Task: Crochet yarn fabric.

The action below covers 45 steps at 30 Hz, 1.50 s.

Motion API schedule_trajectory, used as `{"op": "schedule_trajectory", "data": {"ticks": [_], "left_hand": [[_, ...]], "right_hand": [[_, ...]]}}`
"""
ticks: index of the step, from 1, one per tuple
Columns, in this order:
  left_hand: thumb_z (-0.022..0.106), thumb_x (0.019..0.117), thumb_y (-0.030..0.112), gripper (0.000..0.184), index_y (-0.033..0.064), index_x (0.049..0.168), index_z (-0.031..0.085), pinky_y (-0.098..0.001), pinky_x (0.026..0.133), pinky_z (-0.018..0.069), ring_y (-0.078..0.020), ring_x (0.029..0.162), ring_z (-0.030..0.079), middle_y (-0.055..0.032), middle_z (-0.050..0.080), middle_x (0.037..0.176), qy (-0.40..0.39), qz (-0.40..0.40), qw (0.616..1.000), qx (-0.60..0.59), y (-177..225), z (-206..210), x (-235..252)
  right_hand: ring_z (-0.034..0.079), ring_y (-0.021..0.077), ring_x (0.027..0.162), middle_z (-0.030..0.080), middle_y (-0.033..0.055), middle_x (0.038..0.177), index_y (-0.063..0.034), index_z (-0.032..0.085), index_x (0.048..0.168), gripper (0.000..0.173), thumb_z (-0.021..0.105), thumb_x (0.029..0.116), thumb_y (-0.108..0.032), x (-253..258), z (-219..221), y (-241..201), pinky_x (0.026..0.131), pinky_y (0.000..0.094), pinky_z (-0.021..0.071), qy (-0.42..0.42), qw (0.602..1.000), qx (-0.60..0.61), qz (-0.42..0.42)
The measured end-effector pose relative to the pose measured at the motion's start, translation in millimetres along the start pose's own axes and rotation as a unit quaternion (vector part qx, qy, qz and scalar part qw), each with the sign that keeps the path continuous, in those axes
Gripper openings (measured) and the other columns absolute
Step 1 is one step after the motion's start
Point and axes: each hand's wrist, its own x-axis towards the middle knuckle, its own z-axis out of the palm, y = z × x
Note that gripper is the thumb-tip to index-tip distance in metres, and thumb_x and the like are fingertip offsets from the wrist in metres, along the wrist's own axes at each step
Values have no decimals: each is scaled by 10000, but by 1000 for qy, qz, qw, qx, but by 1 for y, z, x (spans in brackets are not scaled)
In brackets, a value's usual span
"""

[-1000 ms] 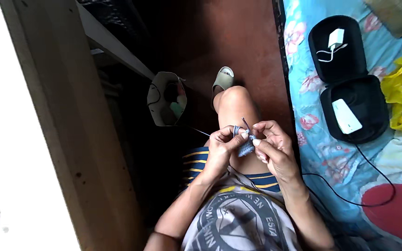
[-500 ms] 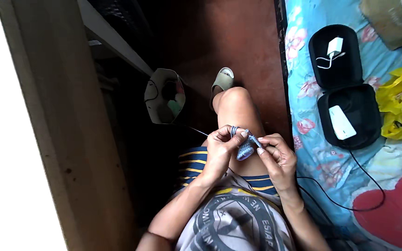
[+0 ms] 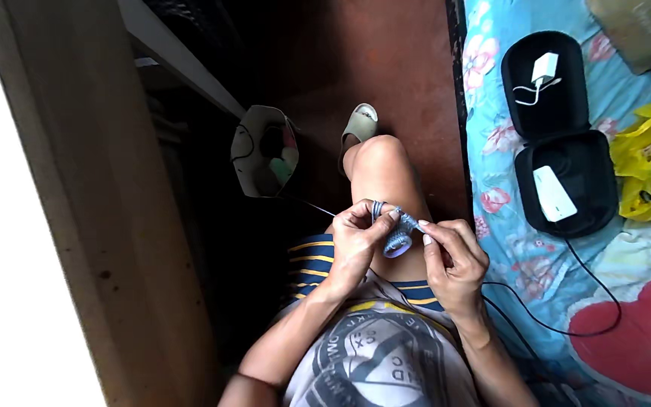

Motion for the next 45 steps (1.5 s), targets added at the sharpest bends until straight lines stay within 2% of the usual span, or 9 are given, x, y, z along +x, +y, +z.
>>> {"op": "schedule_trajectory", "data": {"ticks": [6, 14, 20, 25, 39, 45], "left_hand": [[692, 884, -21, 80, 49, 873, 730, -229, 656, 559, -68, 687, 654, -28, 707, 778, 1, -3, 1000, -1, -2, -1, 0], [684, 885, -28, 90, 48, 875, 730, -223, 638, 559, -67, 666, 651, -25, 704, 768, -6, 14, 1000, 4, -2, 0, 0], [687, 882, -25, 89, 51, 872, 731, -223, 654, 559, -64, 683, 655, -23, 707, 776, -3, 0, 1000, -3, -3, 0, -1], [678, 885, -31, 107, 55, 852, 733, -227, 660, 559, -67, 685, 656, -29, 707, 767, 3, -22, 1000, -13, -2, 1, 0], [682, 880, -20, 100, 60, 844, 729, -218, 642, 546, -58, 672, 642, -16, 697, 753, 4, -3, 1000, 4, -3, -1, 1], [683, 867, -40, 99, 46, 882, 730, -223, 639, 558, -63, 668, 647, -20, 700, 766, -9, 2, 1000, 22, -2, -2, 1]], "right_hand": [[563, 63, 691, 634, 126, 866, 14, 781, 1005, 215, 581, 934, -20, 0, -1, -2, 593, 137, 454, 6, 999, -30, -8], [596, 91, 720, 649, 137, 879, -4, 792, 1009, 222, 586, 928, -23, -2, -1, -2, 622, 158, 484, 8, 999, -51, -8], [572, 57, 696, 638, 133, 879, 11, 785, 999, 214, 585, 934, -28, -3, -2, -2, 598, 131, 464, 11, 1000, -28, 7], [575, 15, 727, 647, 101, 895, 31, 769, 1010, 200, 595, 929, -24, -1, -2, -1, 636, 109, 477, -1, 998, 41, 45], [599, 97, 702, 655, 133, 869, -7, 794, 1005, 228, 582, 923, -27, 0, 1, -5, 598, 173, 482, 9, 998, -56, 4], [607, 128, 696, 655, 138, 857, -18, 798, 1012, 227, 589, 924, -28, 1, 0, -8, 581, 201, 479, 14, 995, -98, -17]]}}
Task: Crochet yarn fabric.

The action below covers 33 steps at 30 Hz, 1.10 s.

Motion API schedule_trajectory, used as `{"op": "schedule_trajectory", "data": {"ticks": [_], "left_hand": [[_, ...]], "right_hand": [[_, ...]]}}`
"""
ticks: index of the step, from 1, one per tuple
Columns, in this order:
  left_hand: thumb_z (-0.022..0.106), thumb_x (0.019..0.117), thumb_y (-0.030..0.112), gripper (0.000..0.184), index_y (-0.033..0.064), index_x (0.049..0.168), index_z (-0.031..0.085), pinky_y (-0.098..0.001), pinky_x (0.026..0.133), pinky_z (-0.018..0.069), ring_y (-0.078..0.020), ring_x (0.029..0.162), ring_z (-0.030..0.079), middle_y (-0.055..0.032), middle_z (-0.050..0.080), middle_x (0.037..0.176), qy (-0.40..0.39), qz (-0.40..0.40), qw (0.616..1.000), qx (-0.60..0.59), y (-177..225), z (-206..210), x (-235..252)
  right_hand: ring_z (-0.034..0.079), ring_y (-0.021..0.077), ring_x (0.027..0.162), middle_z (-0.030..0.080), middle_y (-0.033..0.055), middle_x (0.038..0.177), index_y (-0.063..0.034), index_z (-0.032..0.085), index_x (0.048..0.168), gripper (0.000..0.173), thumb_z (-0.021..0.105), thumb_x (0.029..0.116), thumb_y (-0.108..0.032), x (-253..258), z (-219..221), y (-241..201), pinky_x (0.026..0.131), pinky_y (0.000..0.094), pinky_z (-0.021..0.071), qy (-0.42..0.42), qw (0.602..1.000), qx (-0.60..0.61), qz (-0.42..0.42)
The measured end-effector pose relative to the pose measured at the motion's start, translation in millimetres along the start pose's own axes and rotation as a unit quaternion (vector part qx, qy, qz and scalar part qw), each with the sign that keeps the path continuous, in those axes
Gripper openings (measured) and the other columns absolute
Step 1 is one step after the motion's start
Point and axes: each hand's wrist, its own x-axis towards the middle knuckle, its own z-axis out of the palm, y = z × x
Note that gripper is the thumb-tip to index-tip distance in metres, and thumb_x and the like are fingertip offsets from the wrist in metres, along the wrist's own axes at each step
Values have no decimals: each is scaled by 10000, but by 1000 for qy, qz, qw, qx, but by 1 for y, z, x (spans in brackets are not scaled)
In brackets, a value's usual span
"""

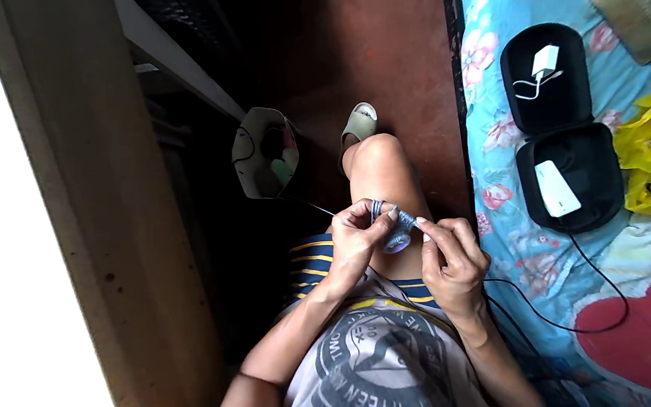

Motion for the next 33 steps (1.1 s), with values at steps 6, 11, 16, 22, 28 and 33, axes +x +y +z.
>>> {"op": "schedule_trajectory", "data": {"ticks": [6, 11, 16, 22, 28, 33], "left_hand": [[688, 839, -71, 133, 36, 909, 725, -237, 663, 573, -76, 698, 665, -34, 715, 805, -14, 11, 1000, -2, -1, -1, 0], [692, 836, -72, 145, 46, 912, 730, -229, 664, 573, -63, 708, 664, -21, 721, 825, -22, 18, 1000, 11, 0, -1, -1], [690, 831, -76, 151, 43, 913, 735, -239, 674, 584, -74, 728, 676, -24, 726, 857, -25, 33, 999, 18, 1, 0, -2], [687, 819, -59, 157, -13, 962, 730, -232, 745, 601, -59, 801, 679, -8, 692, 897, -27, 118, 985, 126, 2, 2, -6], [684, 831, -56, 143, 18, 945, 727, -220, 684, 582, -55, 744, 653, 4, 678, 873, -43, 83, 990, 106, 2, -2, -2], [680, 849, -64, 179, 15, 1001, 731, -238, 680, 582, -71, 746, 662, -18, 702, 908, -74, 39, 995, 60, 2, -5, 1]], "right_hand": [[612, 153, 681, 667, 147, 859, -36, 807, 1012, 241, 591, 908, -22, 0, -1, -3, 563, 226, 476, 5, 1000, -21, -10], [604, 141, 689, 654, 139, 855, -33, 806, 1015, 232, 596, 916, -30, 0, -1, -3, 579, 213, 481, 5, 1000, -4, -3], [601, 148, 669, 664, 147, 857, -40, 809, 1015, 235, 598, 911, -27, -1, -3, -4, 561, 223, 472, 13, 1000, -26, -7], [609, 157, 664, 675, 145, 858, -56, 814, 1035, 237, 608, 923, -24, 0, -6, -9, 557, 225, 476, 18, 997, -76, -18], [604, 156, 666, 667, 145, 855, -51, 813, 1038, 233, 615, 921, -15, -2, -3, -6, 564, 226, 480, 15, 999, -45, -12], [615, 113, 722, 663, 128, 876, -38, 811, 1040, 212, 624, 938, -31, -2, -1, -2, 617, 190, 499, -2, 999, 33, 31]]}}
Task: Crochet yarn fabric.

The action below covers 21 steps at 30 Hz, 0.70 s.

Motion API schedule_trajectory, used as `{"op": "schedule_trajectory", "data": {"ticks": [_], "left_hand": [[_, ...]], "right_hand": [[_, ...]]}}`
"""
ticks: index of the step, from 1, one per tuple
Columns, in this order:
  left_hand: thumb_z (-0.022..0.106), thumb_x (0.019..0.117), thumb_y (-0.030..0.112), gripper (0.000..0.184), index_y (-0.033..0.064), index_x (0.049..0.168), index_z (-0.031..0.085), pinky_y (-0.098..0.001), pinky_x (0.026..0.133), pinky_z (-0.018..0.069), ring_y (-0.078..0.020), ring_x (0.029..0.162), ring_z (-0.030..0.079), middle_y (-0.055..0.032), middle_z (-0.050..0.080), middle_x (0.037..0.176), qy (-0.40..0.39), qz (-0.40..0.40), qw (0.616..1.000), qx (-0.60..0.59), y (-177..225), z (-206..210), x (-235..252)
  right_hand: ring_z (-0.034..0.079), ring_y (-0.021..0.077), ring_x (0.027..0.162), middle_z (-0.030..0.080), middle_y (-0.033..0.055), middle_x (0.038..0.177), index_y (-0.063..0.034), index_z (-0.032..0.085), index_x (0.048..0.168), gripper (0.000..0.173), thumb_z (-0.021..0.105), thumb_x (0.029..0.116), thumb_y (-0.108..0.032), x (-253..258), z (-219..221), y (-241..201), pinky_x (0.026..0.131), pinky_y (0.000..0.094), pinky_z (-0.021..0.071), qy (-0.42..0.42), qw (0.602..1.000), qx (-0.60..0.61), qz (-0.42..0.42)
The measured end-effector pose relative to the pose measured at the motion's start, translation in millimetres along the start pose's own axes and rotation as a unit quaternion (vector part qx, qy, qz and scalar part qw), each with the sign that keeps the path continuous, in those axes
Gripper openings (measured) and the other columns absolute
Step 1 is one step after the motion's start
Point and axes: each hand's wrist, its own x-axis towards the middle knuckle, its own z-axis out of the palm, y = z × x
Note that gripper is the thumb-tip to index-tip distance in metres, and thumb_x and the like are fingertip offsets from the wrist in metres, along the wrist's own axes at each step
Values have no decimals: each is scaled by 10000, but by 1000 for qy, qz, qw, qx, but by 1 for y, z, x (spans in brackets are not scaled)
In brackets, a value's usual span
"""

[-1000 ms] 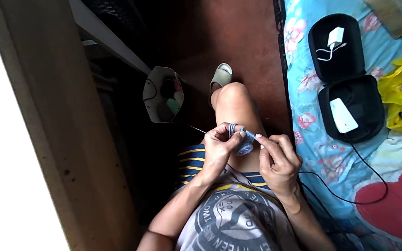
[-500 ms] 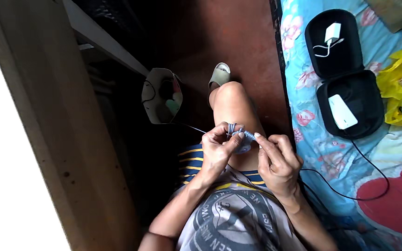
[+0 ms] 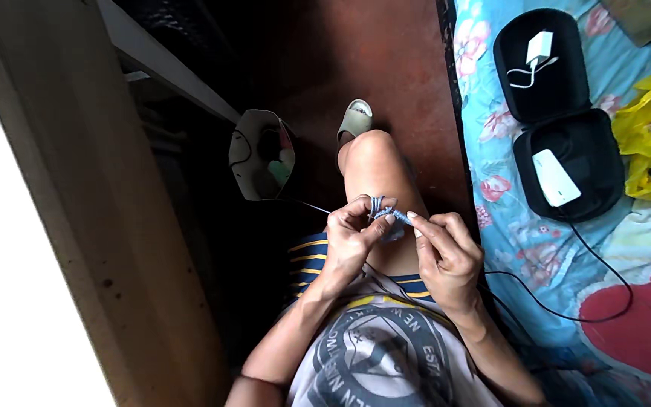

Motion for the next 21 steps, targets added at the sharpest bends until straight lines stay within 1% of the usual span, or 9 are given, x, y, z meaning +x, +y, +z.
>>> {"op": "schedule_trajectory", "data": {"ticks": [4, 6, 8, 9, 11, 12, 14, 17, 21], "left_hand": [[671, 853, -82, 299, -15, 1141, 713, -254, 719, 598, -79, 779, 685, -32, 730, 962, -11, -13, 1000, -10, 2, 2, -1], [664, 851, -85, 408, -20, 1255, 665, -248, 706, 591, -72, 754, 675, -24, 727, 928, -21, -17, 999, -24, 4, 2, -1], [669, 844, -95, 533, -9, 1363, 590, -241, 688, 579, -68, 723, 655, 1, 701, 867, -33, -16, 998, -49, 5, 1, 0], [669, 840, -107, 599, 8, 1415, 548, -245, 700, 582, -69, 730, 657, 5, 698, 867, -40, -19, 997, -59, 6, 0, 1], [660, 836, -135, 710, 42, 1497, 474, -251, 713, 584, -79, 735, 658, 1, 687, 854, -45, -33, 996, -75, 7, 0, 1], [656, 834, -144, 747, 56, 1522, 447, -252, 714, 587, -83, 731, 661, -3, 686, 843, -45, -39, 995, -79, 7, 1, 1], [650, 840, -146, 782, 66, 1552, 405, -254, 714, 586, -87, 724, 664, -15, 692, 832, -50, -46, 994, -81, 8, 0, 2], [636, 864, -129, 771, 76, 1563, 384, -244, 698, 580, -87, 719, 661, -29, 693, 853, -50, -46, 995, -70, 10, -2, 3], [616, 862, -134, 729, 39, 1539, 408, -241, 720, 582, -83, 777, 663, -31, 691, 963, -28, -39, 998, -47, 11, -1, 2]], "right_hand": [[597, 35, 766, 644, 77, 893, -28, 803, 1046, 203, 635, 933, -33, 2, 0, 3, 668, 131, 501, -23, 994, 94, 51], [598, 10, 776, 647, 60, 945, -15, 789, 1071, 203, 643, 930, -25, 3, 0, 4, 672, 125, 513, -40, 982, 159, 92], [605, 0, 775, 640, 49, 1049, -4, 750, 1155, 258, 644, 919, -1, 4, -2, 3, 671, 129, 544, -67, 952, 258, 150], [593, -1, 744, 641, 44, 1101, -11, 728, 1202, 304, 640, 913, 14, 5, -3, 3, 640, 136, 535, -79, 931, 309, 180], [535, -13, 631, 668, 38, 1170, -32, 695, 1256, 363, 612, 909, 38, 8, -4, 2, 551, 142, 477, -98, 888, 388, 227], [525, -15, 602, 688, 40, 1183, -37, 682, 1270, 373, 598, 915, 43, 10, -4, 3, 532, 143, 463, -108, 871, 414, 243], [516, -19, 583, 713, 26, 1100, -37, 675, 1277, 370, 589, 926, 40, 13, -4, 2, 516, 136, 441, -122, 854, 434, 262], [537, -19, 606, 726, 12, 980, -17, 674, 1272, 351, 594, 935, 36, 13, -2, 1, 537, 129, 443, -116, 870, 408, 251], [652, -18, 774, 739, 27, 1033, 20, 686, 1211, 280, 589, 949, 35, 9, 4, -2, 695, 142, 552, -90, 926, 321, 179]]}}
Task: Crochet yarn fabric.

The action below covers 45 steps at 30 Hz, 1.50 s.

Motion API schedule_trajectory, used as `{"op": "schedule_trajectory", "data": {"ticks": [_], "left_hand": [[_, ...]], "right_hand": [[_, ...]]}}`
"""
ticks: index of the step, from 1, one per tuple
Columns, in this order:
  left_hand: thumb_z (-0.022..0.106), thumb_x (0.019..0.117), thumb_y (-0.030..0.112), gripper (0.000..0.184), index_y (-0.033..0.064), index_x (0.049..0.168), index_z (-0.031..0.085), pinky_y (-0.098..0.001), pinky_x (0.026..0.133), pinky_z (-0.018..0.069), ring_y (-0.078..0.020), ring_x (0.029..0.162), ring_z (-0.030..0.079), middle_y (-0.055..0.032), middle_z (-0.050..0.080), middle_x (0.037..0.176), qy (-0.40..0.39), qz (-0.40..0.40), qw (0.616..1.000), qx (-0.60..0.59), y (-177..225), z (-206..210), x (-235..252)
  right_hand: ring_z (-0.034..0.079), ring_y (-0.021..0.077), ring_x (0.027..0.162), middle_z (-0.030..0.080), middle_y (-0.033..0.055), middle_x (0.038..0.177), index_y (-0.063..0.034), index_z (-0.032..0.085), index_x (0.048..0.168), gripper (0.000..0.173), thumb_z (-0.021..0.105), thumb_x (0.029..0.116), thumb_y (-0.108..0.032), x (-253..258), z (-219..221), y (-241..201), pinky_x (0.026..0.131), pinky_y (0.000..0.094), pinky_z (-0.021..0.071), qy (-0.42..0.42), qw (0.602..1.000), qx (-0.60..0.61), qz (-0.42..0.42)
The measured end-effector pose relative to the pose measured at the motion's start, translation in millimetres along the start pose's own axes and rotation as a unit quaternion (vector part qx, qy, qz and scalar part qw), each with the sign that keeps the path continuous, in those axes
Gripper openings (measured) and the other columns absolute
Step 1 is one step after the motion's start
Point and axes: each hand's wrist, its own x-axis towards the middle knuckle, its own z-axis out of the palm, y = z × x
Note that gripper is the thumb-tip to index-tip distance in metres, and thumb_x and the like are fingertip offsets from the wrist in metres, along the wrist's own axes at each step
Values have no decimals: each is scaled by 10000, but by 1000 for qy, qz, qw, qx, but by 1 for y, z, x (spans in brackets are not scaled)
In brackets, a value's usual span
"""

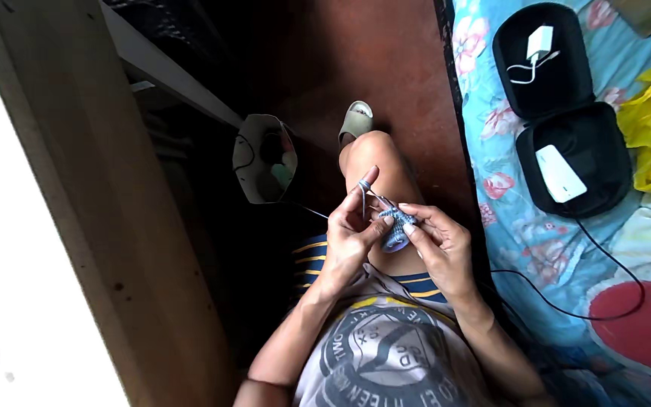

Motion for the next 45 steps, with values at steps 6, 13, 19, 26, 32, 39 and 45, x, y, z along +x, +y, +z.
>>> {"op": "schedule_trajectory", "data": {"ticks": [6, 13, 19, 26, 32, 39, 45], "left_hand": [[617, 903, -77, 620, -2, 1497, 458, -231, 698, 578, -66, 736, 670, -20, 720, 880, 60, 25, 997, 31, 2, 6, -2], [643, 862, -104, 646, 17, 1480, 497, -237, 652, 581, -80, 705, 675, -35, 728, 873, 83, 39, 996, -1, -2, 7, -4], [636, 842, -138, 696, 56, 1495, 494, -264, 708, 603, -91, 730, 701, -36, 749, 882, 84, 55, 995, -28, -5, 8, -6], [638, 867, -106, 652, 72, 1482, 512, -267, 716, 596, -103, 737, 692, -54, 730, 875, 59, 27, 995, -82, -4, 5, -6], [617, 871, -113, 695, 64, 1523, 451, -248, 693, 585, -92, 734, 664, -43, 696, 897, 51, 4, 997, -57, -1, 5, -4], [635, 867, -106, 743, 53, 1554, 402, -236, 653, 579, -87, 699, 673, -41, 726, 868, 77, 53, 996, 8, 4, 9, -3], [643, 869, -91, 540, -3, 1398, 575, -254, 707, 591, -84, 743, 685, -29, 734, 882, 72, 48, 996, -6, 4, 7, -3]], "right_hand": [[601, -27, 721, 667, 30, 1012, 15, 695, 1130, 208, 616, 938, -8, -1, 2, 2, 644, 123, 532, 15, 999, -35, -10], [574, -32, 634, 690, -24, 844, -7, 677, 1127, 206, 613, 933, 14, -1, 3, 0, 577, 122, 480, -8, 998, 55, 39], [481, -20, 485, 669, 40, 745, -39, 624, 1185, 273, 546, 935, 39, 2, 0, -7, 437, 112, 363, -39, 931, 296, 211], [481, -16, 473, 644, 43, 727, -46, 641, 1126, 222, 538, 945, 27, 0, 0, -4, 430, 114, 373, -51, 897, 376, 229], [510, -29, 533, 669, -11, 739, -50, 635, 1026, 149, 572, 924, 39, -3, 1, -1, 478, 115, 387, -11, 965, 230, 125], [501, -25, 517, 672, -2, 737, -43, 631, 1039, 148, 563, 932, 33, 1, 1, -3, 470, 115, 380, -11, 967, 217, 132], [588, -19, 663, 683, -37, 833, -17, 620, 1101, 179, 581, 929, 14, -4, 3, 0, 579, 131, 471, 8, 995, 95, 38]]}}
